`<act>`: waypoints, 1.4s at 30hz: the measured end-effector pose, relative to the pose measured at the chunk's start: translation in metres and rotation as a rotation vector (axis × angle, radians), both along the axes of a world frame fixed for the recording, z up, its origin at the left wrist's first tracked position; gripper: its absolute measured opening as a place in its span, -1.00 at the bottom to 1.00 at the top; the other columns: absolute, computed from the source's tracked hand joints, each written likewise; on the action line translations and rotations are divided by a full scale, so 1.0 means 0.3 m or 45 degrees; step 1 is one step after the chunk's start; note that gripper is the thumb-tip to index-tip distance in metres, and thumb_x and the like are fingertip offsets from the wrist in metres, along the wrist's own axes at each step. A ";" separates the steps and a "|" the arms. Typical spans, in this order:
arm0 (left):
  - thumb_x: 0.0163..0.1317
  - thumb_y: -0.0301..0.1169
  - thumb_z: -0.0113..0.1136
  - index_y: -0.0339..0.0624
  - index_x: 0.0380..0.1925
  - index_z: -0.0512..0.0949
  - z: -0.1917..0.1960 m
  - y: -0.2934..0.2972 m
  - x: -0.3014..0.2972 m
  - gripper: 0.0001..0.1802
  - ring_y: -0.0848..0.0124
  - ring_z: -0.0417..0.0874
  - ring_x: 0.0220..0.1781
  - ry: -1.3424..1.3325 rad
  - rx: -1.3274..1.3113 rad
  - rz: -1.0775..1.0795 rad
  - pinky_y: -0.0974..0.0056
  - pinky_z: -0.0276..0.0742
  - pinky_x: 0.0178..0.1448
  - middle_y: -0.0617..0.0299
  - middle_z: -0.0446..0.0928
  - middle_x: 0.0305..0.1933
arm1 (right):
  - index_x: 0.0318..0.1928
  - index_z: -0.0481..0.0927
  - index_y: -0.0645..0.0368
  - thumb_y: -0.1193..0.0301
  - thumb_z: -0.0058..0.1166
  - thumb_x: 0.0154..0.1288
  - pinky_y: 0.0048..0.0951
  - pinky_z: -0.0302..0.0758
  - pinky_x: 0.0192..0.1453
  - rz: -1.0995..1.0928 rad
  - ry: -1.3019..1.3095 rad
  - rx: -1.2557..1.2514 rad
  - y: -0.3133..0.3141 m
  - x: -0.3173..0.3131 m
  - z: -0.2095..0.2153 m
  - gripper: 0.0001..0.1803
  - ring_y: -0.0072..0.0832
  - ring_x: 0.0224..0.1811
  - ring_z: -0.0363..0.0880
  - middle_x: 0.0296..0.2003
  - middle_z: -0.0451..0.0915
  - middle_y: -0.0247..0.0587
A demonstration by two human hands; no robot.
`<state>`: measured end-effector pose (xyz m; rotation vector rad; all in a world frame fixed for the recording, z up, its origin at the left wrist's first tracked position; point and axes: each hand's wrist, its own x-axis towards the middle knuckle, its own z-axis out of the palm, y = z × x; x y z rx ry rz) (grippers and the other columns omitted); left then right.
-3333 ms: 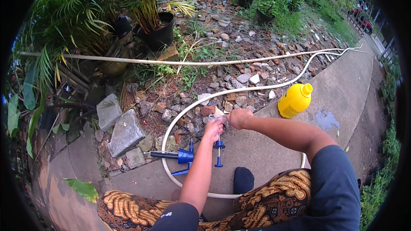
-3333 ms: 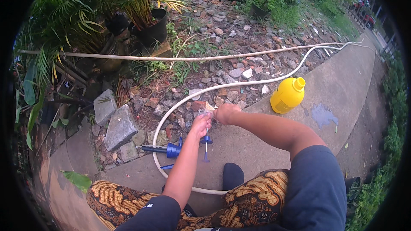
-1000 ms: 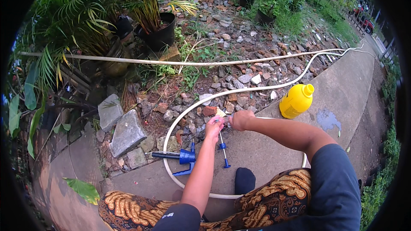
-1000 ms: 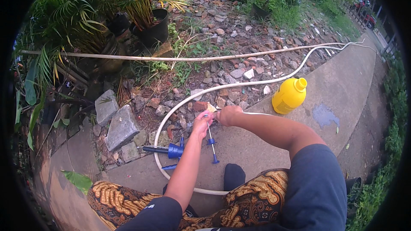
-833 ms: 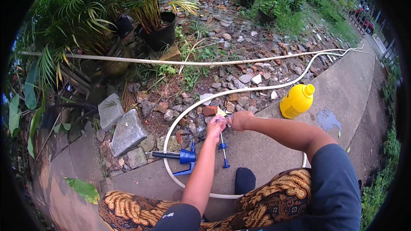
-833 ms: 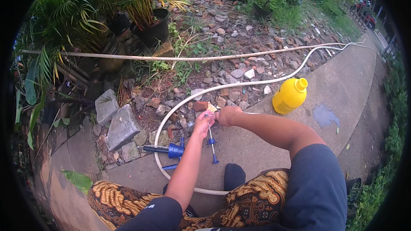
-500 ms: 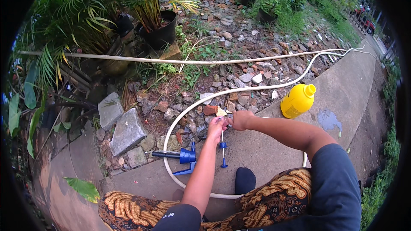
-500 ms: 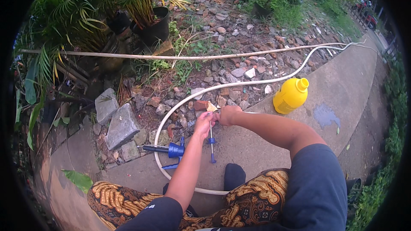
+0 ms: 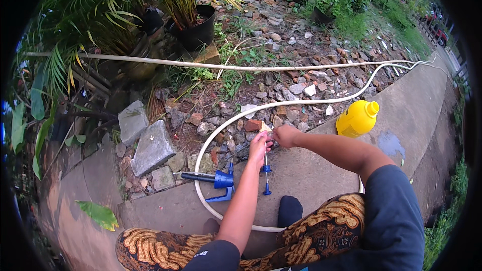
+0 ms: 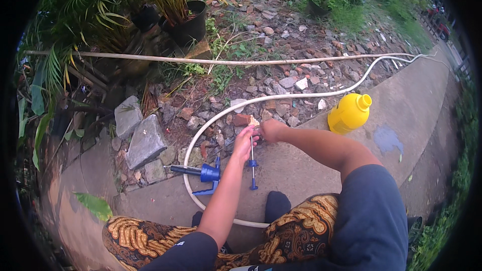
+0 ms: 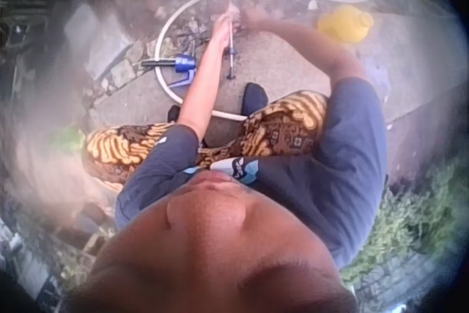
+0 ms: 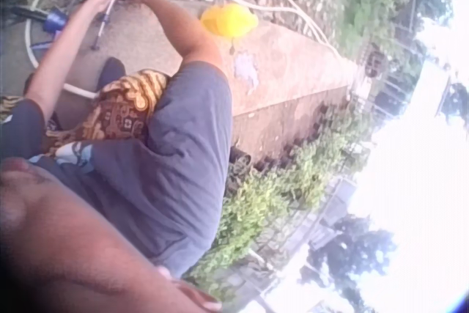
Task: The person assembles a manual garden sprayer by attaching a blue pump head to a yellow container, inserting the pump rod, and connecting a hose. They then attach a metal spray wand to the pump head and test the assembly by pumping water onto nearby plants.
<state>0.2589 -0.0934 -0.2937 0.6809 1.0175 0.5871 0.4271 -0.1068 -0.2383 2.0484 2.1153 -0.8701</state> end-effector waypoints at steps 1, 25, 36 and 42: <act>0.56 -0.29 0.04 -0.10 0.29 0.50 -0.004 0.000 0.000 -0.62 0.48 0.67 -0.16 -0.033 0.020 0.015 0.39 0.51 -0.23 0.24 0.66 -0.01 | -0.08 0.72 0.19 0.16 -0.06 0.46 0.03 0.62 0.11 -0.011 -0.046 -0.058 0.009 0.003 0.000 -0.60 0.08 -0.01 0.71 -0.07 0.71 0.18; 0.51 -0.47 0.10 -0.21 0.26 0.45 -0.048 -0.011 0.038 -0.64 0.39 0.73 0.04 0.052 0.022 0.018 0.35 0.62 -0.04 0.16 0.66 0.07 | -0.15 0.71 0.20 0.38 0.10 0.32 -0.11 0.62 -0.07 -0.059 0.438 0.021 0.067 0.046 -0.081 -0.78 -0.08 -0.21 0.75 -0.31 0.73 0.04; 0.51 -0.47 0.10 -0.17 0.22 0.49 -0.049 -0.017 0.058 -0.68 0.40 0.73 -0.12 0.025 -0.005 0.002 0.40 0.57 -0.28 0.18 0.67 0.02 | -0.09 0.71 0.17 0.39 0.14 0.33 -0.15 0.62 -0.05 0.018 0.485 0.194 0.015 0.087 -0.039 -0.78 -0.11 -0.23 0.74 -0.31 0.73 0.01; 0.54 -0.37 0.08 -0.13 0.19 0.52 -0.030 -0.020 0.049 -0.71 0.47 0.69 -0.22 -0.032 0.007 -0.080 0.44 0.41 -0.38 0.22 0.67 0.00 | -0.08 0.68 0.20 0.46 0.07 0.36 -0.16 0.63 -0.03 -0.071 0.503 0.187 0.017 0.076 -0.022 -0.80 -0.11 -0.19 0.76 -0.29 0.74 0.02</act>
